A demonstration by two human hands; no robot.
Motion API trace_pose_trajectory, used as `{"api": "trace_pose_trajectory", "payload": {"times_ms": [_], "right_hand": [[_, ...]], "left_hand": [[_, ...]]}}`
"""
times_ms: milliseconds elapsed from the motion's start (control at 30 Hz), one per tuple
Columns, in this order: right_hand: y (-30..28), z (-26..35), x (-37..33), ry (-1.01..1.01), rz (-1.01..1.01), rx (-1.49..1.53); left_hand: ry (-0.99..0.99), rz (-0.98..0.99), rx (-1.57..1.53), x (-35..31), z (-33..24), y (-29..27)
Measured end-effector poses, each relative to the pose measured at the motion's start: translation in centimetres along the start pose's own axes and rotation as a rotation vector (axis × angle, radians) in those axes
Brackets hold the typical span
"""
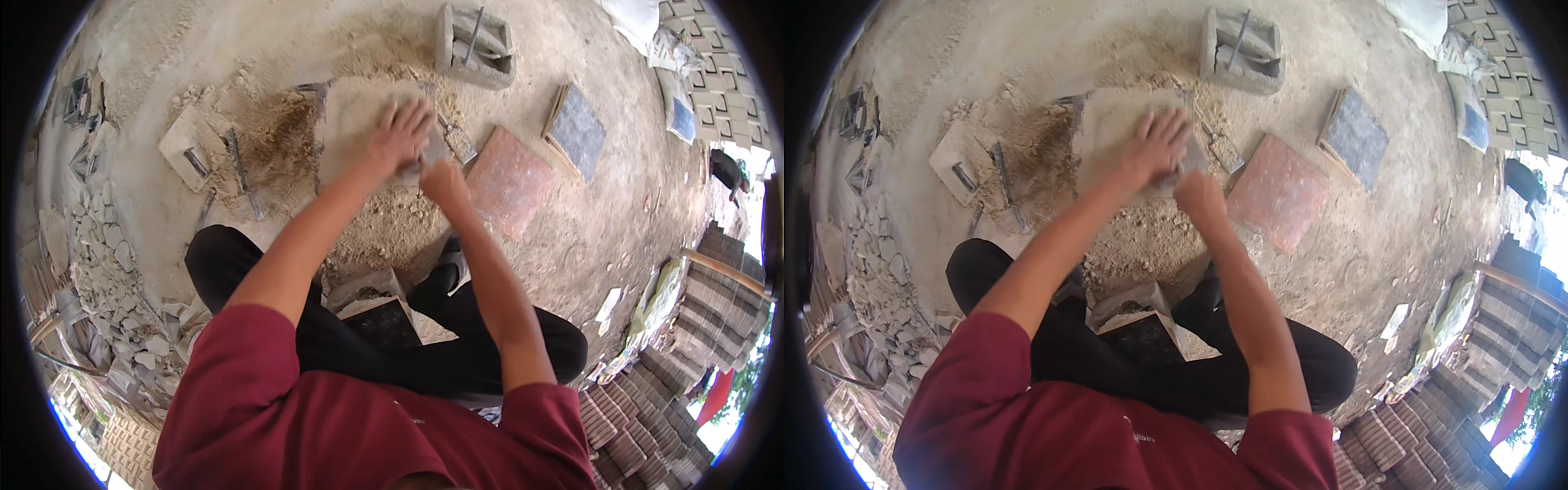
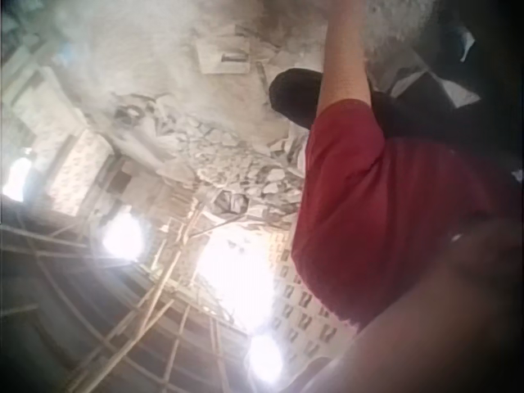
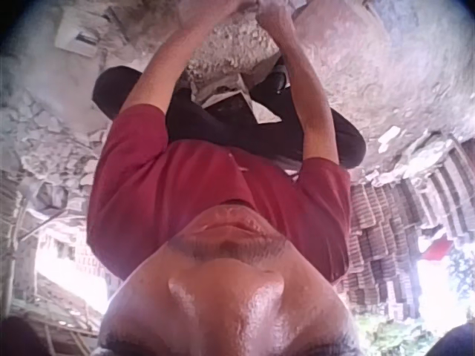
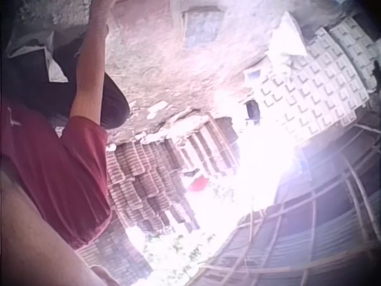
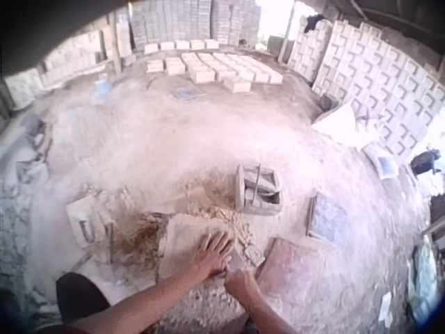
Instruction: The person rubs a tile over a brick mold, scoops sand mixture onto it using a trowel, compacts and smooths the surface by hand and with the trowel, and lifts the metal mold off the formed block.
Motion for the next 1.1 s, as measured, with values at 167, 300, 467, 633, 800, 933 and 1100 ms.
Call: {"api": "trace_pose_trajectory", "payload": {"times_ms": [167, 300, 467, 633, 800, 933, 1100], "right_hand": [[3.2, 1.1, -8.0, 0.163, 0.104, 0.073], [-1.0, 0.9, -3.8, 0.336, 0.169, 0.167], [-6.8, -0.8, 7.6, 0.311, -0.013, 0.201], [-8.5, 0.1, 13.1, 0.172, -0.043, 0.082], [-5.2, 5.3, 9.9, 0.055, -0.026, 0.068], [-3.7, 9.9, 4.3, -0.032, 0.136, 0.067], [-0.6, 12.7, -1.8, -0.111, 0.142, 0.024]], "left_hand": [[0.076, -0.025, -0.158, -6.3, -3.9, 3.5], [0.122, -0.114, -0.115, -1.2, -1.4, 1.2], [0.108, -0.146, 0.039, 10.1, 3.6, -4.1], [0.048, -0.135, -0.085, 11.2, 7.2, -5.0], [0.0, -0.236, -0.059, 5.1, 10.2, -3.0], [-0.141, -0.378, -0.144, -4.3, 10.6, -0.1], [-0.322, -0.439, -0.19, -13.4, 8.0, 2.0]]}}
Point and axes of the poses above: each hand's wrist, its own x-axis towards the middle knuckle, its own y-axis out of the palm, z = x × y, the point moved 5 cm from there along x, towards the middle knuckle, and after that the axes turned 13 degrees about -x, right-handed, at the moved point
